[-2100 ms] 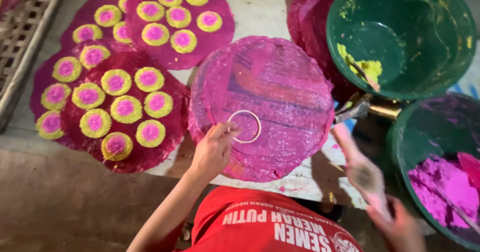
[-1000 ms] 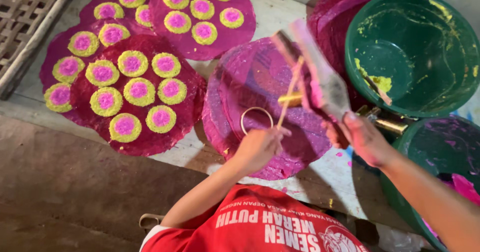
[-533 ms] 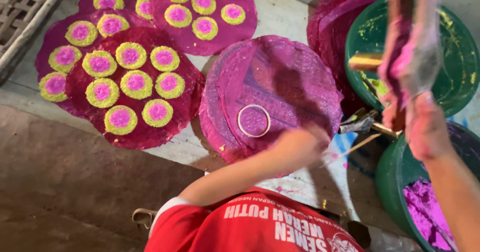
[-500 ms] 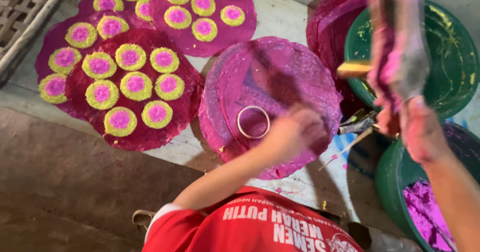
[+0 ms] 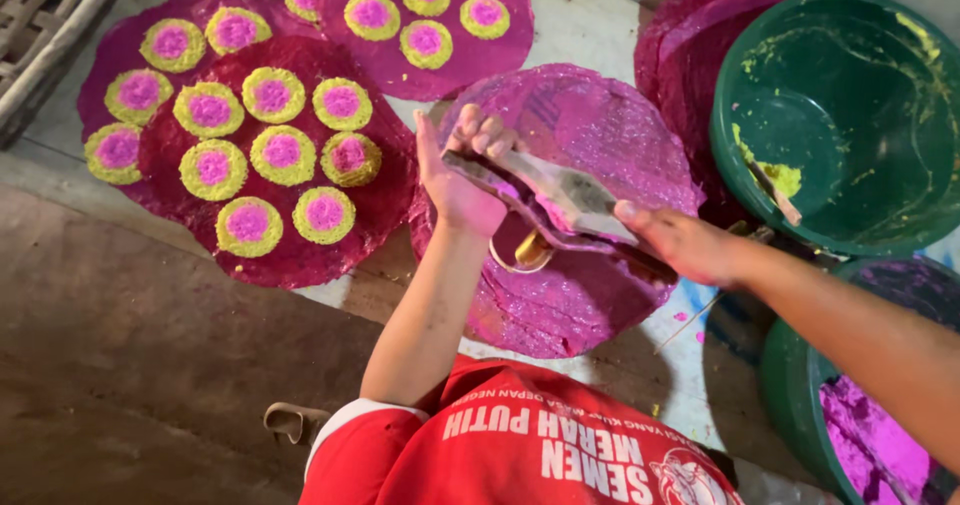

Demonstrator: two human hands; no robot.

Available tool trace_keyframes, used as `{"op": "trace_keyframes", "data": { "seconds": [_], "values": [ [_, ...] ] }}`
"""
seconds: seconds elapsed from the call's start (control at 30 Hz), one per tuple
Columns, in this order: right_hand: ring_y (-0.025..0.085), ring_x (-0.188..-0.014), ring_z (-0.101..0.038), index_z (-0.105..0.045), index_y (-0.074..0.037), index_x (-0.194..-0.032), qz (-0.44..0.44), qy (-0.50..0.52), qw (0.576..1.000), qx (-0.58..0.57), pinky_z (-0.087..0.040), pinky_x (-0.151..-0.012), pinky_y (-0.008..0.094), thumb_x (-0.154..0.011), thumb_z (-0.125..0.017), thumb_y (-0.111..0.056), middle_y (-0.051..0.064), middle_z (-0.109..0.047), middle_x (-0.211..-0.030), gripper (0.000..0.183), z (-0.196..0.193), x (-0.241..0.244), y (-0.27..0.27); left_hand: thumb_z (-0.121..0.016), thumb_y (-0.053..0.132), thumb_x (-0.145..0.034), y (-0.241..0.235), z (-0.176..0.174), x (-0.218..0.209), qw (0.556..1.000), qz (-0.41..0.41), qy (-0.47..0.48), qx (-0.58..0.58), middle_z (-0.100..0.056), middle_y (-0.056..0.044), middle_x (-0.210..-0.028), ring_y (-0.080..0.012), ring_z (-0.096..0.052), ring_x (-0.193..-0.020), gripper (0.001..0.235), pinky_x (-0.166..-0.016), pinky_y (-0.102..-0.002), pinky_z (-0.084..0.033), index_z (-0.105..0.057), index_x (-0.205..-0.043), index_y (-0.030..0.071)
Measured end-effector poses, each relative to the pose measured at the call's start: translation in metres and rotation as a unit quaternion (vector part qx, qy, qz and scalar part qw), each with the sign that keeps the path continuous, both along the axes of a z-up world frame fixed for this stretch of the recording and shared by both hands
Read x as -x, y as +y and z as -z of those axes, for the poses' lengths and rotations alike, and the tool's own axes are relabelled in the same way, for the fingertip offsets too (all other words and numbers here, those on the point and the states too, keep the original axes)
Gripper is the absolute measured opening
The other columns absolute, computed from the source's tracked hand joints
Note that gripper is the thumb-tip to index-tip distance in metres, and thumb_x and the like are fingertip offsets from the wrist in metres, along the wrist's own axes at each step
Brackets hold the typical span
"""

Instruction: The person forms round snacks using a wooden mold, alternating between pink and yellow pastes, then places the formed items onto round purple paper bases.

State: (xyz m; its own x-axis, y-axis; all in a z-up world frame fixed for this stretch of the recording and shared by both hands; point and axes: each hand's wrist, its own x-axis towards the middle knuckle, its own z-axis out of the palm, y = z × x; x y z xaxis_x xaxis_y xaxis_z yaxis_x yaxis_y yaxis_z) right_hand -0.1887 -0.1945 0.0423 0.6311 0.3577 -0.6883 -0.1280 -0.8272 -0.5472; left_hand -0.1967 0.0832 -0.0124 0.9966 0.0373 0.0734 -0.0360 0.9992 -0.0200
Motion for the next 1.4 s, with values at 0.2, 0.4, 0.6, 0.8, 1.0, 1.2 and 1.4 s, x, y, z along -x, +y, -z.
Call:
{"op": "trace_keyframes", "data": {
  "seconds": [0.2,0.4,0.6,0.8,1.0,1.2,1.4],
  "values": [
    [0.018,-0.052,-0.046,-0.055,-0.002,-0.058,-0.053,-0.095,0.994,-0.020,-0.042,-0.052,0.039,-0.102,-0.033,-0.062,0.007,-0.047,-0.052,0.078,0.007,0.008,0.030,-0.043,0.069,-0.102,0.018,0.024,0.003,0.998,-0.034,-0.050,0.017,-0.050,0.004,-0.071,-0.0142,-0.054,-0.069,0.054,-0.079,-0.037,-0.050,-0.046,-0.082,0.018],
    [0.018,-0.048,-0.047,-0.052,0.000,-0.057,-0.044,-0.067,0.997,-0.020,-0.041,-0.049,0.041,-0.100,-0.037,-0.060,0.006,-0.046,-0.049,0.075,0.005,0.011,0.027,-0.040,0.069,-0.101,0.010,0.036,0.009,0.999,-0.045,0.003,0.027,-0.047,0.005,-0.066,-0.0129,-0.049,-0.063,0.056,-0.073,-0.036,-0.050,-0.044,-0.077,0.019],
    [0.021,-0.054,-0.045,-0.058,0.002,-0.066,-0.051,-0.145,0.987,0.043,-0.043,-0.055,0.045,-0.102,-0.041,-0.059,0.013,-0.047,-0.053,0.072,-0.009,0.006,0.016,-0.042,0.064,-0.099,-0.017,0.042,-0.007,0.997,-0.040,0.066,0.031,-0.045,0.006,-0.062,-0.0121,-0.045,-0.057,0.051,-0.067,-0.034,-0.045,-0.041,-0.073,0.020],
    [0.027,-0.059,-0.055,-0.065,-0.001,-0.085,-0.034,-0.242,0.969,-0.040,-0.047,-0.061,0.044,-0.102,-0.041,-0.055,0.015,-0.059,-0.064,0.061,-0.005,0.012,0.035,-0.043,0.067,-0.097,-0.003,0.028,-0.027,0.992,-0.081,0.076,-0.067,-0.037,0.007,-0.056,-0.0105,-0.034,-0.048,0.055,-0.055,-0.033,-0.034,-0.039,-0.070,0.019],
    [0.026,-0.059,-0.058,-0.064,0.000,-0.080,-0.036,-0.204,0.977,-0.058,-0.047,-0.062,0.044,-0.103,-0.039,-0.053,0.015,-0.059,-0.062,0.064,0.015,0.022,0.052,-0.039,0.064,-0.097,0.024,0.017,-0.012,0.988,-0.100,0.060,-0.102,-0.036,0.007,-0.055,-0.0109,-0.031,-0.047,0.054,-0.053,-0.032,-0.031,-0.039,-0.069,0.018],
    [0.021,-0.059,-0.052,-0.063,0.001,-0.074,-0.040,-0.159,0.986,-0.029,-0.047,-0.060,0.041,-0.104,-0.038,-0.056,0.011,-0.056,-0.060,0.069,0.029,0.023,0.023,-0.031,0.059,-0.106,-0.004,0.025,0.004,0.988,-0.108,0.093,-0.058,-0.041,0.005,-0.054,-0.0109,-0.039,-0.045,0.059,-0.049,-0.032,-0.036,-0.043,-0.067,0.016],
    [0.014,-0.057,-0.042,-0.062,-0.002,-0.086,0.070,-0.108,0.986,-0.106,-0.037,-0.051,0.034,-0.102,-0.034,-0.063,0.002,-0.045,-0.062,0.069,0.016,0.028,-0.050,-0.035,0.059,-0.100,-0.009,0.025,0.010,0.901,0.066,0.191,-0.384,-0.067,-0.014,-0.109,-0.0252,-0.065,-0.105,0.060,-0.095,-0.040,-0.053,-0.062,-0.110,0.006]
  ]
}}
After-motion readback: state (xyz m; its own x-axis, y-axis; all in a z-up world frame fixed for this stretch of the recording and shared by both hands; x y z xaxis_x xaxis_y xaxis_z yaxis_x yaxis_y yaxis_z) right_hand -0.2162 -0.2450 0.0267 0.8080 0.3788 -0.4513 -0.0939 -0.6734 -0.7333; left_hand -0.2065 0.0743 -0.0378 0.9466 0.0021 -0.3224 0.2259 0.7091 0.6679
